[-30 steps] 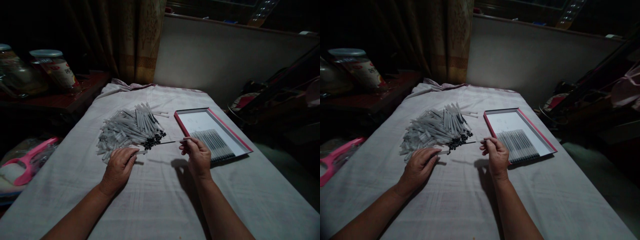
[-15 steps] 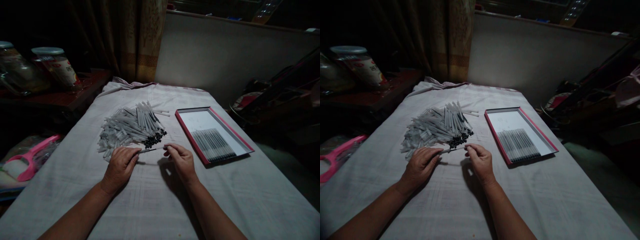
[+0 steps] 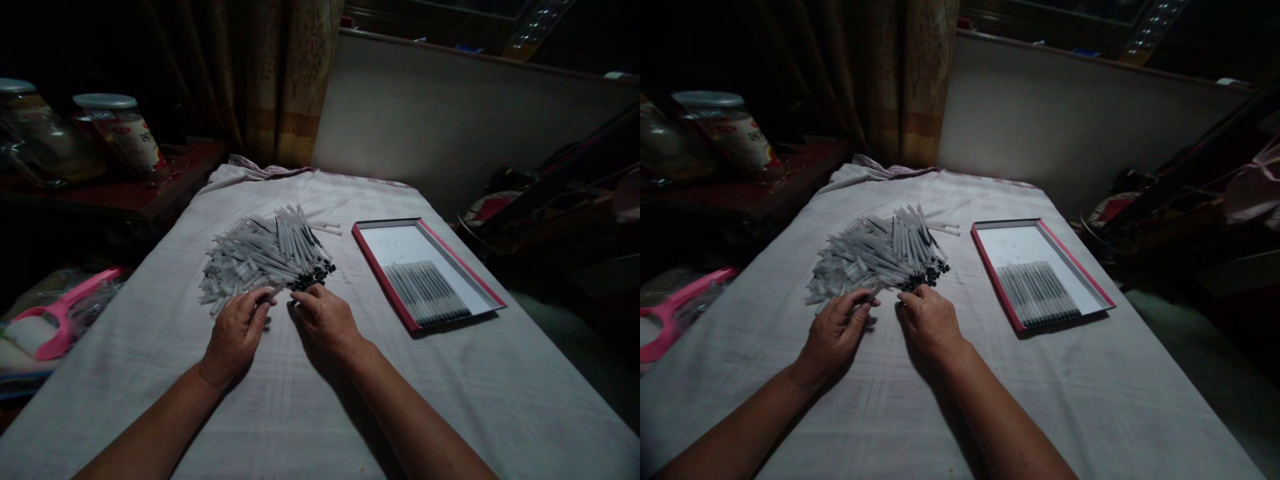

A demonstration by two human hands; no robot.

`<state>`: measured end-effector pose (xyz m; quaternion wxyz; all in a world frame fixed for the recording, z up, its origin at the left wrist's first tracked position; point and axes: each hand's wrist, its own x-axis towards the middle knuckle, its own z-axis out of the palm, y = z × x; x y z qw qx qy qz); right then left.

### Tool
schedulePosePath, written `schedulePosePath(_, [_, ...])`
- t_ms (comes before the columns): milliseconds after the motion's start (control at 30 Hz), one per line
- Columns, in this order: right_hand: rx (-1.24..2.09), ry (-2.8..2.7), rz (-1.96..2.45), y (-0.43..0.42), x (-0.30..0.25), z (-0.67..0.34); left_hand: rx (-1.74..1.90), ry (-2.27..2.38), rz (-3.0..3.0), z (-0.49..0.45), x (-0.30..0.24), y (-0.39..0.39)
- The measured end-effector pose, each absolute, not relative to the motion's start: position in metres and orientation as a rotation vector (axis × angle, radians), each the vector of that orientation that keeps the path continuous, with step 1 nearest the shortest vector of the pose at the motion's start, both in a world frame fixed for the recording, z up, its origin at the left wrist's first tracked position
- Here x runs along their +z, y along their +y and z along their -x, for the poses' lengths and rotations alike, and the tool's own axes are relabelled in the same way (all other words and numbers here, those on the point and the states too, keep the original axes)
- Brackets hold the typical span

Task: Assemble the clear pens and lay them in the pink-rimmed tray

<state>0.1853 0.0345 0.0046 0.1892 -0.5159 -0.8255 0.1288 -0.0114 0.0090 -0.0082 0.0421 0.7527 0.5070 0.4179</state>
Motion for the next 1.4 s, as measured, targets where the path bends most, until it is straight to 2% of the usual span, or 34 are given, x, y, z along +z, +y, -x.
schedulePosePath(100, [0.332, -2.429, 1.522, 0.041, 0.007, -0.178, 1.307, 1.493, -2.328, 0.012, -0.01, 0.01])
schedulePosePath(200, [0.459, -2.239, 1.515, 0.039, 0.0, -0.179, 1.316, 1.448, -2.35, 0.011, -0.009, 0.009])
schedulePosePath(400, [1.363, -1.241, 1.226, 0.019, -0.008, -0.201, 1.151, 1.325, -2.458, 0.006, -0.005, 0.005])
schedulePosePath(500, [1.514, -1.019, 1.147, 0.014, -0.003, -0.206, 1.13, 1.275, -2.508, 0.004, -0.005, 0.004])
schedulePosePath(1167, [1.418, -1.091, 1.189, 0.014, -0.003, -0.205, 1.03, 1.264, -2.515, 0.004, -0.005, 0.002])
schedulePosePath(1400, [1.254, -1.285, 1.206, 0.012, -0.005, -0.205, 1.003, 1.262, -2.507, 0.004, -0.003, 0.003])
